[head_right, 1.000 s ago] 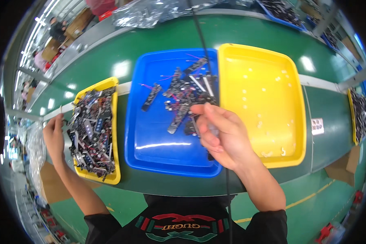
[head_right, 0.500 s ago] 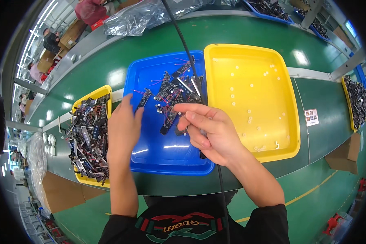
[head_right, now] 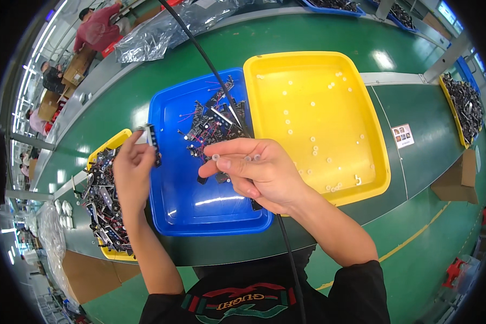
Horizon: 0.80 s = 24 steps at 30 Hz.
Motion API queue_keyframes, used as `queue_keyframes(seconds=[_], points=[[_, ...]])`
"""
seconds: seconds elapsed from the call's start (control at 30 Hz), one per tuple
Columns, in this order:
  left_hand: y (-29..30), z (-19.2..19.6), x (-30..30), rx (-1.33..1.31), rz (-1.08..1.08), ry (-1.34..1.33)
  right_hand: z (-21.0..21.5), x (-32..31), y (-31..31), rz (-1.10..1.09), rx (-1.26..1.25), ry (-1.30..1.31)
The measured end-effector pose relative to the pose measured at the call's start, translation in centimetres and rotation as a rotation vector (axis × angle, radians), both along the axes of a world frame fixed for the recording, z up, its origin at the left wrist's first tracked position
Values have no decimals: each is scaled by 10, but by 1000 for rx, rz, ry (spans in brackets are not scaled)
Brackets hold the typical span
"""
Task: The person picks up small white plastic components from a yellow tray and attaches them to circuit boards taken from a blue tray. The person handles the boards and components by hand, placing the assembled units into a yellow bin to the left.
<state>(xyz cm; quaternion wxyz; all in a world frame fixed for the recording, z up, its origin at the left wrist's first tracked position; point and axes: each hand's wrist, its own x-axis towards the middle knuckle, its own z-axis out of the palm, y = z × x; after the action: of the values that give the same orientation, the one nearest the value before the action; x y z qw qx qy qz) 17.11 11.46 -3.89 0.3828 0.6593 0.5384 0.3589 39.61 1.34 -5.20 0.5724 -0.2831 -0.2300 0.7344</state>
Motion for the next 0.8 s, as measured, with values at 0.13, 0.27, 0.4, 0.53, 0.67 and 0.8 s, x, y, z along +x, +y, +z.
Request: queue_keyframes(seconds=[0.13, 0.27, 0.4, 0.53, 0.67, 0.8], points=[[-13, 8, 2, -290, -208, -801, 2, -1, 0, 25, -13, 31], [-27, -5, 20, -527, -420, -1005, 3, -2, -1, -18, -18, -76], [-41, -8, 30, -588, -448, -1028, 2, -3, -2, -51, -4, -184], [-50, -6, 35, -603, -360, -990, 1, -7, -1, -92, -8, -230], [-52, -7, 38, -614, -324, -1012, 1, -11, -2, -151, 65, -284], [-58, -20, 36, -608, -324, -1089, 5, -14, -8, -199, 160, -502]])
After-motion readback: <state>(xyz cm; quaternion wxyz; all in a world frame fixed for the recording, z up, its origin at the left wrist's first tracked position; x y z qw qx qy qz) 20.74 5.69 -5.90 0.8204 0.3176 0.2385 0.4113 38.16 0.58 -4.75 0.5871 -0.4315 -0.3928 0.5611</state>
